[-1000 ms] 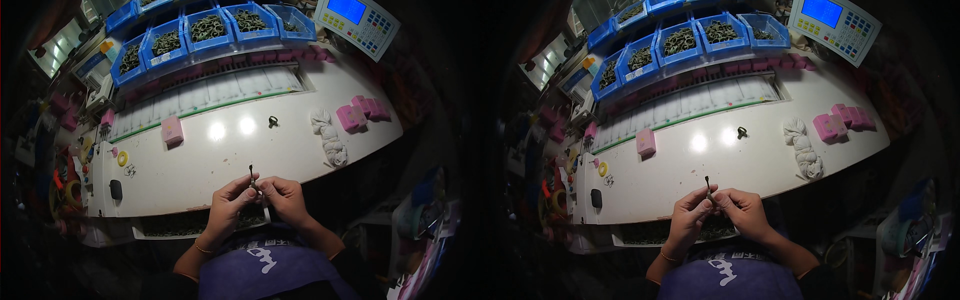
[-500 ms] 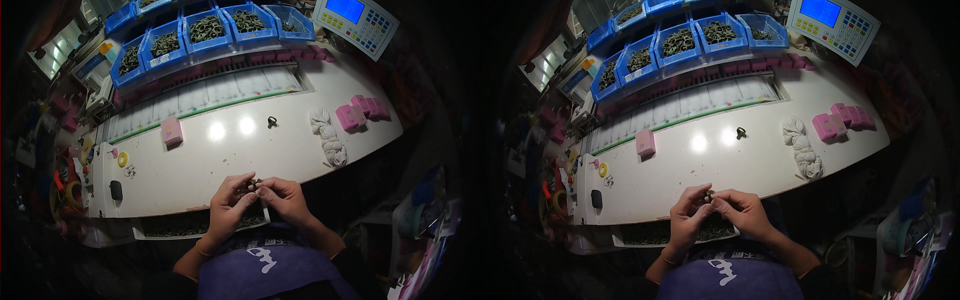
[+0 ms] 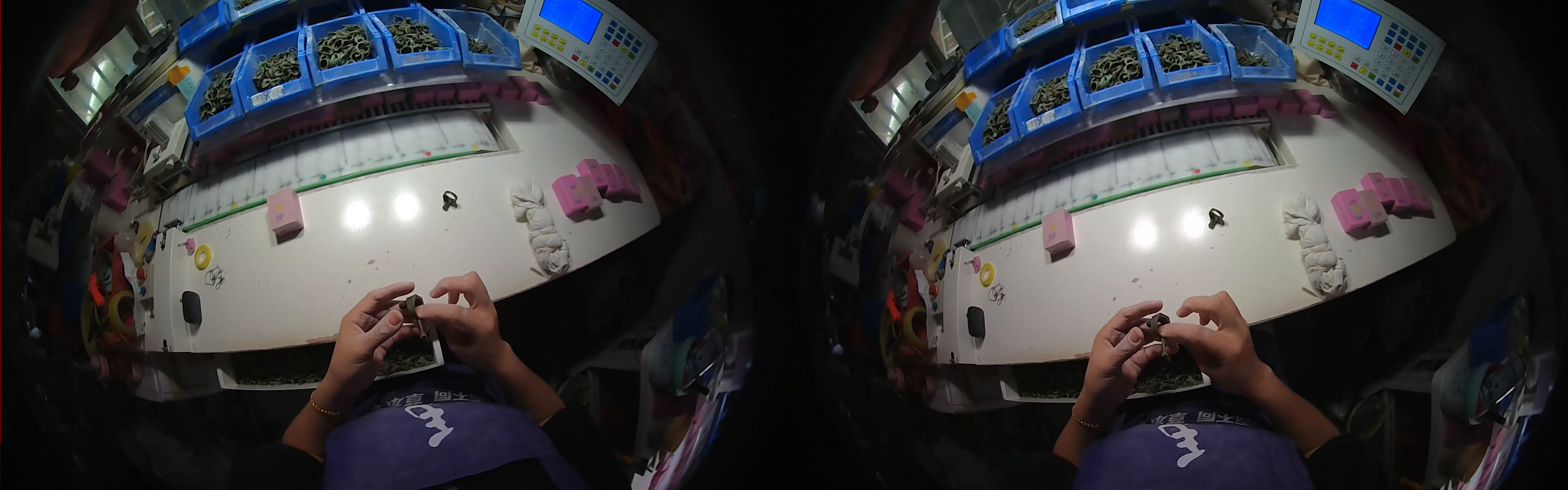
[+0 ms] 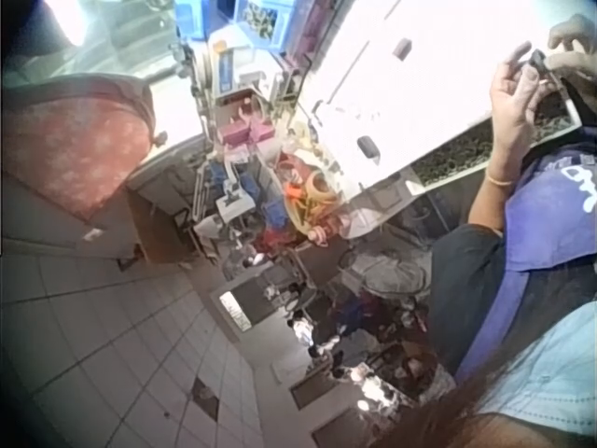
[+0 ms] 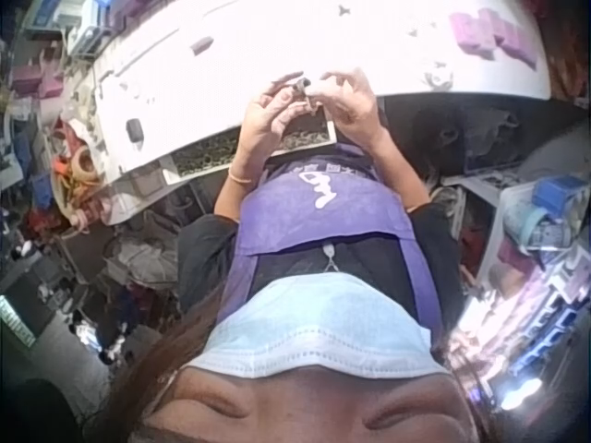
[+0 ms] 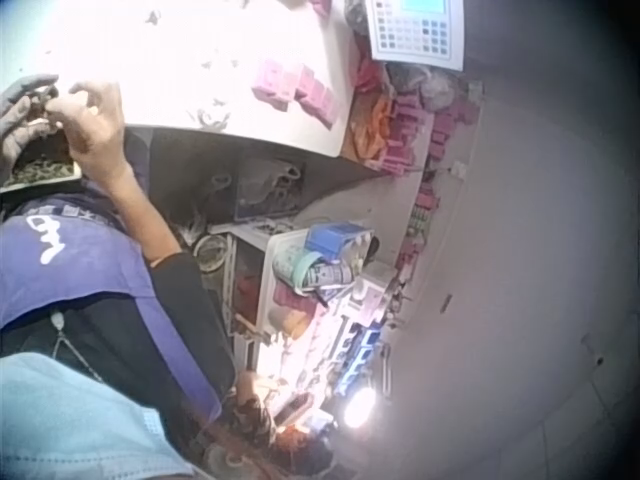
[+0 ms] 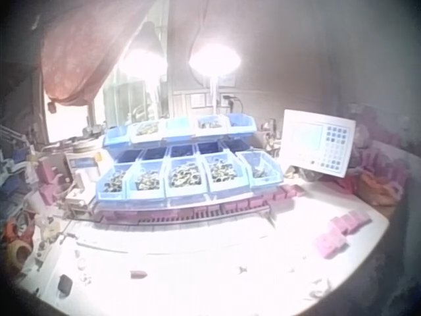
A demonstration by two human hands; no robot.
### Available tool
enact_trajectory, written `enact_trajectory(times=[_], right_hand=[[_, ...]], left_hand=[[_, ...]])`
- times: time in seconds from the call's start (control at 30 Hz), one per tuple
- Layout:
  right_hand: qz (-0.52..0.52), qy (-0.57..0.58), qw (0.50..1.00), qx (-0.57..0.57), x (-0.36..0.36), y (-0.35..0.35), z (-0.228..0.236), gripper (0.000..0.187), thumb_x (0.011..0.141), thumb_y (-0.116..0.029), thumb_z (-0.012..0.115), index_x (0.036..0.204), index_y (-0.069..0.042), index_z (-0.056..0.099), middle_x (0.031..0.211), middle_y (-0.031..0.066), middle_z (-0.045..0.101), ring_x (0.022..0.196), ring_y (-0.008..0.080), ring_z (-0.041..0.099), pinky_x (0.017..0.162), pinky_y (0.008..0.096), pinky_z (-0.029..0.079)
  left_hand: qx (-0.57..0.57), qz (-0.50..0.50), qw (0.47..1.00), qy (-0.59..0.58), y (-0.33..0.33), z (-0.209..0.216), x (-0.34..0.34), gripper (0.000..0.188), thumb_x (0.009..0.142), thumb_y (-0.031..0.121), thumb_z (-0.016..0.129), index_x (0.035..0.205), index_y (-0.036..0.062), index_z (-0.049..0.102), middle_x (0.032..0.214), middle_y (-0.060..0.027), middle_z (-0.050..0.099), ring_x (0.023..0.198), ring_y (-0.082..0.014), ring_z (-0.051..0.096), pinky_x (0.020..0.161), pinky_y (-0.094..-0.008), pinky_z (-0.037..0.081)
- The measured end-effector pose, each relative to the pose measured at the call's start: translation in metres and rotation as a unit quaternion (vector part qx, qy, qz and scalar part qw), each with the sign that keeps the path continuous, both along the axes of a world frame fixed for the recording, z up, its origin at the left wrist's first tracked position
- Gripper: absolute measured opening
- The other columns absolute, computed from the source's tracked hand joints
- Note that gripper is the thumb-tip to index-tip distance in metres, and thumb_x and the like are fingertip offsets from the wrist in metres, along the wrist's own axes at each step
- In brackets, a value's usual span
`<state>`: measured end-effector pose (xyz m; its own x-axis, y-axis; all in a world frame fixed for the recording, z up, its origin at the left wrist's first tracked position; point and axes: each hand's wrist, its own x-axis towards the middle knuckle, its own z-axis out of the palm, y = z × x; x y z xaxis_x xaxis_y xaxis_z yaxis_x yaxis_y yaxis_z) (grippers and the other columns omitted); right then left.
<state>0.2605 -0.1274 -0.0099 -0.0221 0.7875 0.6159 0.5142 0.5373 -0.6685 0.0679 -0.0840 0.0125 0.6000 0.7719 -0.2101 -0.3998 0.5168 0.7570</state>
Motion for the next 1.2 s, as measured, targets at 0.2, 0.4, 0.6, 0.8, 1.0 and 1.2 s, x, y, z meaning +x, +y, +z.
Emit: enact_trajectory(times=[0.2,0.4,0.6,0.8,1.0,1.2], right_hand=[[0.002,-0.017,0.999,0.029,0.0,0.005,0.005,0.026,0.083,-0.001,0.07,0.106,-0.012,0.072,0.112,0.0082,0.063,0.094,0.0231,0.059,0.075,0.0323,0.051],[-0.002,0.146,0.984,-0.1,0.0,-0.007,0.023,0.015,0.085,-0.003,0.069,0.1,-0.003,0.07,0.101,0.0124,0.067,0.096,0.0248,0.064,0.083,0.0325,0.051],[-0.043,0.037,0.997,-0.053,-0.01,-0.004,0.03,0.023,0.075,0.002,0.074,0.097,-0.004,0.071,0.094,0.0095,0.066,0.085,0.0223,0.063,0.074,0.031,0.052],[-0.067,0.016,0.997,-0.018,-0.014,0.002,0.03,0.021,0.071,0.001,0.075,0.089,-0.006,0.068,0.085,0.0072,0.066,0.08,0.0246,0.062,0.071,0.0343,0.051],[-0.072,0.026,0.997,-0.027,-0.014,0.003,0.029,0.017,0.071,0.001,0.074,0.083,-0.006,0.066,0.083,0.0058,0.066,0.079,0.0239,0.061,0.07,0.0343,0.05],[-0.032,0.118,0.986,-0.111,-0.012,0.001,0.024,0.011,0.075,0.001,0.072,0.082,-0.005,0.065,0.082,0.0061,0.066,0.08,0.0228,0.061,0.072,0.0322,0.048]], left_hand=[[-0.009,0.034,0.999,0.031,0.0,-0.01,0.003,0.035,0.095,0.012,0.066,0.127,0.0008,0.057,0.113,-0.0129,0.066,0.102,-0.0213,0.066,0.093,-0.036,0.055],[-0.012,0.066,0.995,-0.079,0.0,-0.011,0.003,0.03,0.094,0.001,0.066,0.122,-0.0001,0.056,0.119,-0.0149,0.066,0.109,-0.0195,0.065,0.097,-0.0324,0.053],[0.167,0.129,0.977,-0.028,-0.006,-0.017,0.009,0.032,0.089,-0.008,0.068,0.117,0.0001,0.056,0.123,-0.0168,0.066,0.113,-0.0196,0.064,0.101,-0.0339,0.05],[0.228,0.137,0.964,-0.012,-0.008,-0.022,0.009,0.033,0.088,-0.01,0.069,0.116,-0.0008,0.056,0.123,-0.0183,0.065,0.115,-0.022,0.063,0.104,-0.0369,0.05],[0.232,0.13,0.964,-0.021,-0.009,-0.023,0.01,0.035,0.087,-0.013,0.068,0.117,-0.0012,0.056,0.123,-0.0192,0.064,0.119,-0.0245,0.062,0.105,-0.039,0.051],[0.264,0.128,0.956,-0.016,-0.009,-0.03,0.011,0.036,0.086,-0.014,0.069,0.116,-0.0018,0.056,0.122,-0.0193,0.064,0.119,-0.025,0.062,0.105,-0.0392,0.051]])
